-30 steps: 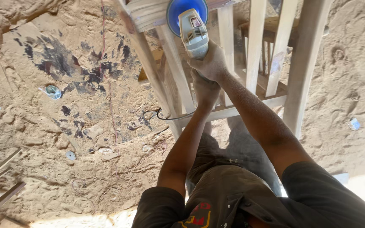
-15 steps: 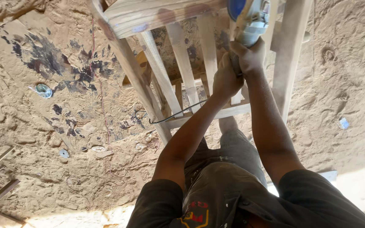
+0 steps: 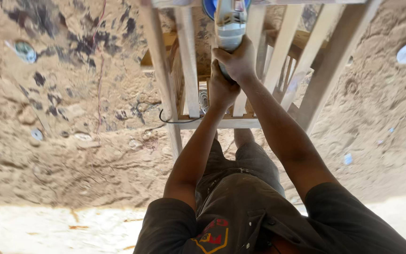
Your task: The person changes the disc on an angle grinder and then sands a wooden chair frame. The person first removes the old disc and installs a new sanding disc, then uses the grinder to smooth the surfaces of the chair's legs and slats.
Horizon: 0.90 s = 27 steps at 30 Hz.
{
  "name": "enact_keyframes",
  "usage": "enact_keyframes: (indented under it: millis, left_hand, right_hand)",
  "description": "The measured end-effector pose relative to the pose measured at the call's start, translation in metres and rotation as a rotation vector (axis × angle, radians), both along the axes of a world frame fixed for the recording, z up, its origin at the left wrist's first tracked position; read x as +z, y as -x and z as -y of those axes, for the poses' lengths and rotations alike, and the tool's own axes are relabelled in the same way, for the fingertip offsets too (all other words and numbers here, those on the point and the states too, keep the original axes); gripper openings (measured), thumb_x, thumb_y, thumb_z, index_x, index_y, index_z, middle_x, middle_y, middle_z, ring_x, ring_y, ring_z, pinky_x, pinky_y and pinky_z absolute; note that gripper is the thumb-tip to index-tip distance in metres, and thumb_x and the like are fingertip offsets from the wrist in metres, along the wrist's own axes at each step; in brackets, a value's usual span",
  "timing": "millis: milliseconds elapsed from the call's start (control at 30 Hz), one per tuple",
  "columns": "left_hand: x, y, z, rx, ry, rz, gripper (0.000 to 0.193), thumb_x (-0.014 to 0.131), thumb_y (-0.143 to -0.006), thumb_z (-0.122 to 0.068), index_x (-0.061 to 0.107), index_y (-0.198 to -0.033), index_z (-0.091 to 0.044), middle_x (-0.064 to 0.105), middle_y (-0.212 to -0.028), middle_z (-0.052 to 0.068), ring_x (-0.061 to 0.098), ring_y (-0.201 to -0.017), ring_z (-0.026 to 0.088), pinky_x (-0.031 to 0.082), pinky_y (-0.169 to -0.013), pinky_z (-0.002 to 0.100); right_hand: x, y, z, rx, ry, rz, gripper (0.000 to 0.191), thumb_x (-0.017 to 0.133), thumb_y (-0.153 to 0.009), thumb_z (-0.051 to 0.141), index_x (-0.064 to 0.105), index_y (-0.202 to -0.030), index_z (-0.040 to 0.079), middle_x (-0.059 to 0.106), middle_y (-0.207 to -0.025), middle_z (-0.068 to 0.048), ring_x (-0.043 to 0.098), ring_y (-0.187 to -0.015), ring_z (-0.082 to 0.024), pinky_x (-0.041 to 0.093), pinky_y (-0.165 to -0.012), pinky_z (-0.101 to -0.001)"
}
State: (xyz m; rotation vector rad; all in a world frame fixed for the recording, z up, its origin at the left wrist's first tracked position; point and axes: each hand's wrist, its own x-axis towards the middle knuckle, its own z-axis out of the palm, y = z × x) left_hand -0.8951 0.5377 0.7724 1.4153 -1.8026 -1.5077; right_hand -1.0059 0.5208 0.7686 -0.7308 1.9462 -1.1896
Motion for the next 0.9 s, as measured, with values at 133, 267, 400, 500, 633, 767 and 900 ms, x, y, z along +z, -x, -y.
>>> enact_keyframes:
  millis: [133,267,400,500,633,767,900]
  left_hand:
    - [0.006,-0.027,0.014,0.177,0.024,-0.099,0.069,0.080,-0.081,-0.014,0.036,-0.131,0.004,0.073,-0.102,0.023,0.078,-0.090,0.036,0.067,-0.082,0.043]
    - [0.004,-0.034,0.006,0.336,-0.053,-0.139,0.081,0.084,-0.075,-0.020,0.033,-0.135,0.002,0.073,-0.102,0.022,0.078,-0.088,0.038,0.066,-0.077,0.042]
    - [0.002,-0.033,-0.005,0.314,-0.107,-0.128,0.078,0.084,-0.079,-0.021,0.034,-0.133,0.002,0.074,-0.106,0.024,0.077,-0.095,0.039,0.065,-0.081,0.044]
    - [0.002,-0.030,-0.010,0.260,-0.074,-0.128,0.079,0.086,-0.077,-0.020,0.035,-0.133,0.003,0.072,-0.107,0.027,0.075,-0.097,0.042,0.063,-0.080,0.047]
    - [-0.004,-0.022,-0.017,0.145,-0.204,-0.059,0.080,0.082,-0.079,-0.022,0.033,-0.137,0.002,0.070,-0.107,0.025,0.076,-0.094,0.043,0.065,-0.081,0.047]
    - [-0.015,-0.009,-0.030,0.032,-0.177,0.020,0.086,0.083,-0.078,-0.020,0.030,-0.142,0.002,0.065,-0.116,0.028,0.070,-0.103,0.046,0.059,-0.086,0.052]
    - [-0.024,0.002,-0.038,-0.152,-0.078,0.063,0.086,0.079,-0.076,-0.014,0.030,-0.145,0.001,0.057,-0.128,0.030,0.064,-0.112,0.047,0.056,-0.091,0.055]
  right_hand:
    - [0.016,-0.032,0.037,0.191,0.016,-0.085,0.049,0.081,-0.076,0.025,0.065,-0.116,0.001,0.079,-0.099,-0.012,0.080,-0.087,-0.023,0.068,-0.082,-0.0366]
    - [0.024,-0.052,0.045,0.337,-0.031,-0.136,0.055,0.082,-0.074,0.024,0.062,-0.119,-0.001,0.078,-0.103,-0.018,0.079,-0.092,-0.027,0.065,-0.086,-0.0389]
    - [0.025,-0.051,0.033,0.306,-0.065,-0.129,0.050,0.084,-0.078,0.025,0.063,-0.116,-0.001,0.078,-0.103,-0.017,0.080,-0.093,-0.027,0.065,-0.086,-0.0381]
    - [0.025,-0.043,0.021,0.236,-0.026,-0.118,0.052,0.085,-0.076,0.023,0.063,-0.116,-0.002,0.078,-0.102,-0.016,0.078,-0.090,-0.027,0.065,-0.081,-0.0386]
    - [0.019,-0.033,0.002,0.109,-0.068,-0.084,0.047,0.083,-0.076,0.022,0.064,-0.113,-0.001,0.077,-0.097,-0.013,0.078,-0.085,-0.024,0.065,-0.076,-0.0377]
    - [0.009,-0.014,-0.020,0.010,-0.124,-0.045,0.042,0.083,-0.077,0.022,0.065,-0.109,0.002,0.077,-0.093,-0.007,0.078,-0.081,-0.019,0.067,-0.075,-0.0336]
    - [0.001,0.004,-0.048,-0.130,0.042,0.109,0.033,0.081,-0.082,0.016,0.069,-0.110,0.002,0.075,-0.096,-0.005,0.073,-0.083,-0.017,0.061,-0.073,-0.0306]
